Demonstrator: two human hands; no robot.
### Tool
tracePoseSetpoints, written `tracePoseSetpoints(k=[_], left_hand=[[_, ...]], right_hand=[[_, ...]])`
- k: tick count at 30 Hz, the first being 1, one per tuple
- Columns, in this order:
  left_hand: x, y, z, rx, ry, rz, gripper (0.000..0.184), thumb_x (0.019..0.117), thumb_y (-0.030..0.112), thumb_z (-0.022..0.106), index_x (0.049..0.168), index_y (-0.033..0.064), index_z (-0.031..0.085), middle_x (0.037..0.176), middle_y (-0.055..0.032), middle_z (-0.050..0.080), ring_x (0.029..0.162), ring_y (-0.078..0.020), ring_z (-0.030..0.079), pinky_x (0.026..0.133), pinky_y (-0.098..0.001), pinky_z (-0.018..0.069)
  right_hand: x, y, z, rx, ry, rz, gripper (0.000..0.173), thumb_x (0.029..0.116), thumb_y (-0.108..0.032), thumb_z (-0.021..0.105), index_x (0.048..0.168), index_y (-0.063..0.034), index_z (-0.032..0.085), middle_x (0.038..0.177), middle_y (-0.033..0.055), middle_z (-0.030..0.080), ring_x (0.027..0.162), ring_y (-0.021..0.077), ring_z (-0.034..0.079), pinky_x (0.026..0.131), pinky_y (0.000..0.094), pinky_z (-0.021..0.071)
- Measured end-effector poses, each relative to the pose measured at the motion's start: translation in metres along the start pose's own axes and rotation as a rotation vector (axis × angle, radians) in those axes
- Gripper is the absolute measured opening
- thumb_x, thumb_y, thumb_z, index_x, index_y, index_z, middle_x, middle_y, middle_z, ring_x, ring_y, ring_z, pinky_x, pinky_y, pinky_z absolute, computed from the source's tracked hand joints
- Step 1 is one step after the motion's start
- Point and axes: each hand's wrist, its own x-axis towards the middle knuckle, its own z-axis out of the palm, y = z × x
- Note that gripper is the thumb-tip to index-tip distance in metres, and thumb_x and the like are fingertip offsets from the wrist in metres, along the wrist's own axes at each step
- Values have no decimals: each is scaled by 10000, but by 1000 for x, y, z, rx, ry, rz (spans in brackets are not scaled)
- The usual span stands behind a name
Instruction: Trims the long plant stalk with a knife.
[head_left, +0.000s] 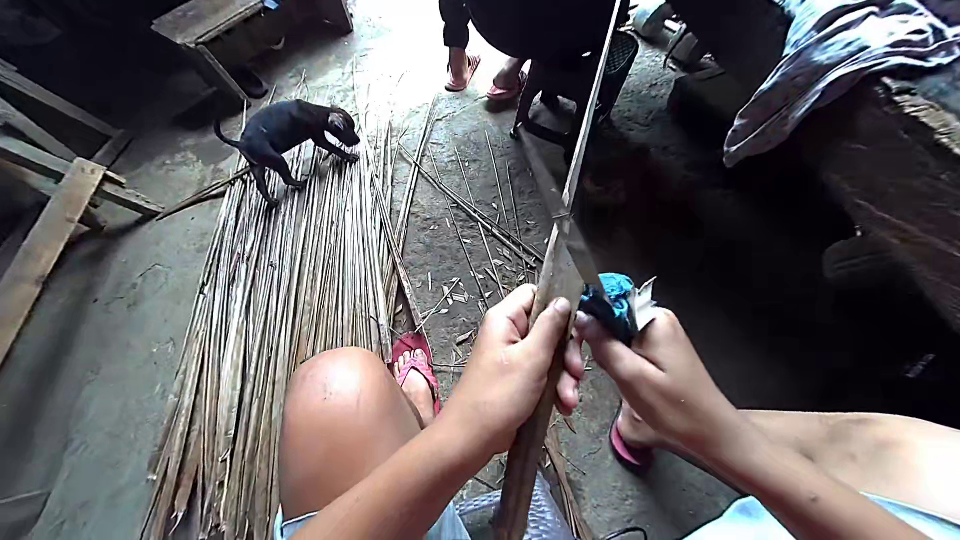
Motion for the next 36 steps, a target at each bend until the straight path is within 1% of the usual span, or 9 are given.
tracePoseSetpoints(k=[7, 18, 20, 24, 27, 29, 32, 33, 36], left_hand=[[2, 2, 2, -47, -37, -34, 173, 1106, 66, 371, 991, 40, 499, 587, 29, 547, 434, 9, 522, 428, -121, 469], [-1, 11, -5, -168, -62, -123, 221, 1123, 99, 306, 995, 61, 482, 582, 57, 496, 417, 34, 461, 406, -100, 416], [-3, 12, -8, -169, -64, -142, 223, 1125, 105, 303, 1002, 64, 485, 583, 60, 495, 420, 35, 459, 410, -98, 413], [-6, 13, -16, -188, -46, -163, 238, 1127, 113, 300, 993, 68, 491, 579, 67, 481, 417, 40, 443, 409, -93, 400], [-12, 15, -23, -214, -59, -141, 243, 1125, 111, 292, 1003, 65, 497, 578, 65, 485, 416, 38, 450, 408, -94, 409], [-15, 17, -26, -208, -21, -139, 233, 1131, 131, 284, 1040, 64, 489, 583, 51, 487, 421, 26, 464, 409, -101, 415], [-16, 16, -32, -172, 53, -156, 206, 1136, 156, 287, 1101, 64, 469, 586, 37, 474, 426, 9, 475, 413, -114, 426], [-17, 16, -32, -158, 67, -164, 185, 1134, 138, 289, 1095, 69, 455, 589, 40, 462, 421, 13, 458, 405, -112, 410], [-19, 15, -32, -123, 89, -150, 153, 1122, 88, 293, 1065, 77, 434, 584, 52, 455, 409, 28, 424, 391, -102, 381]], right_hand=[[-1, 13, 2, 61, 56, -176, 179, 976, -167, 534, 844, -68, 602, 675, -123, 572, 615, -121, 530, 592, 77, 459], [8, 40, 20, -169, 120, -2, 226, 917, -185, 515, 733, -74, 587, 614, -109, 506, 571, -97, 489, 565, 122, 417], [11, 44, 20, -312, 158, 5, 262, 906, -205, 523, 723, -39, 609, 618, -37, 541, 585, -6, 534, 574, 209, 438], [18, 42, 18, -557, 210, 228, 324, 960, -149, 539, 934, 147, 670, 825, 277, 682, 794, 409, 698, 711, 563, 514], [33, 43, 3, -571, 228, 500, 333, 1036, -140, 502, 1092, 164, 625, 997, 340, 664, 1001, 491, 655, 864, 632, 462], [30, 44, 0, -528, 310, 369, 321, 994, -119, 521, 1081, 162, 651, 912, 312, 669, 888, 432, 667, 803, 584, 480], [18, 44, 6, -291, 298, 213, 303, 953, -146, 513, 1086, 81, 662, 755, 12, 594, 647, 12, 547, 638, 218, 466], [13, 40, 10, -182, 258, 185, 283, 948, -146, 519, 1070, 72, 652, 741, -47, 575, 623, -59, 520, 614, 151, 450], [-1, 33, 21, 2, 98, 45, 276, 944, -161, 533, 1049, 54, 670, 718, -107, 580, 596, -116, 489, 575, 99, 431]])
